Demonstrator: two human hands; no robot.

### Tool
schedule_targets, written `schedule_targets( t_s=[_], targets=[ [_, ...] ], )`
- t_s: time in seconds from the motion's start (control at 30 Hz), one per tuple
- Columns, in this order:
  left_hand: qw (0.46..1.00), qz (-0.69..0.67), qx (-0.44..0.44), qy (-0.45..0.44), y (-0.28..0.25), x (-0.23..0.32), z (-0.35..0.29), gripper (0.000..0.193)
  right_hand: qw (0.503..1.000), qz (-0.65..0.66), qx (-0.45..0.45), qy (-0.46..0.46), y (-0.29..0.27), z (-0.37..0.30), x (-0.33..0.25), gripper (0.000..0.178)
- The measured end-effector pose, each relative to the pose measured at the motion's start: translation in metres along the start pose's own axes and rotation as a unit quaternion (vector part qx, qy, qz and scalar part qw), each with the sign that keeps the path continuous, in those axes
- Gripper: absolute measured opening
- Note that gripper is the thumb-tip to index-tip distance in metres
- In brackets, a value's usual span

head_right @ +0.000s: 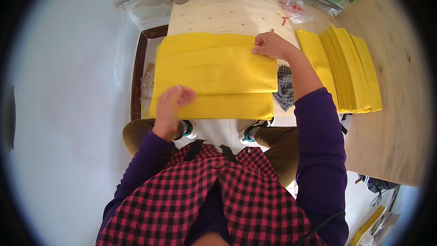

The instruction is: The person folds yellow fabric sheets on a low table, aligning edges and pressing folds flat. They stack the folded pieces and repeat the process with additional sheets.

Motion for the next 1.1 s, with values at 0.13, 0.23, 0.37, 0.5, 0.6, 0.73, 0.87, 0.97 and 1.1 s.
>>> schedule_targets(
  t_s=[0.13, 0.23, 0.37, 0.5, 0.6, 0.73, 0.87, 0.97, 1.1],
  targets=[
    [0.92, -0.357, -0.109, -0.122, 0.042, -0.022, -0.013, 0.048, 0.998, 0.046, 0.016, 0.027, -0.001, -0.023, -0.02, 0.021],
    [0.87, -0.47, -0.092, -0.121, 0.061, -0.031, -0.007, 0.05, 0.997, 0.057, 0.034, 0.034, 0.002, -0.054, -0.029, 0.02],
    [0.83, -0.549, -0.095, 0.019, 0.07, -0.03, 0.007, 0.042, 0.985, 0.164, 0.05, -0.027, 0.015, -0.108, -0.024, 0.016],
    [0.864, -0.502, 0.013, 0.011, 0.071, -0.02, 0.019, 0.037, 0.973, 0.193, 0.119, -0.039, 0.05, -0.169, -0.007, 0.015],
    [0.896, -0.443, 0.02, -0.024, 0.09, -0.011, 0.024, 0.035, 0.956, 0.224, 0.186, -0.025, 0.079, -0.21, 0.007, 0.013],
    [0.917, -0.394, -0.009, -0.056, 0.129, 0.004, 0.034, 0.034, 0.918, 0.295, 0.266, 0.001, 0.109, -0.247, 0.039, 0.011],
    [0.936, -0.341, -0.074, -0.053, 0.171, 0.018, 0.068, 0.032, 0.851, 0.418, 0.317, -0.005, 0.128, -0.267, 0.079, 0.011],
    [0.941, -0.313, -0.105, -0.069, 0.207, 0.021, 0.106, 0.03, 0.829, 0.426, 0.363, -0.01, 0.128, -0.278, 0.108, 0.01],
    [0.945, -0.283, -0.15, -0.067, 0.253, 0.016, 0.16, 0.029, 0.811, 0.37, 0.451, 0.043, 0.118, -0.286, 0.141, 0.009]
  ],
)
Point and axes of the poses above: each hand's wrist, its own z-axis towards the middle knuckle, its own y-axis out of the palm, x = y × z, the point moved 1 cm from there along z, towards the middle knuckle, and after that the axes turned 14 degrees about -x, right-handed, at the moved point
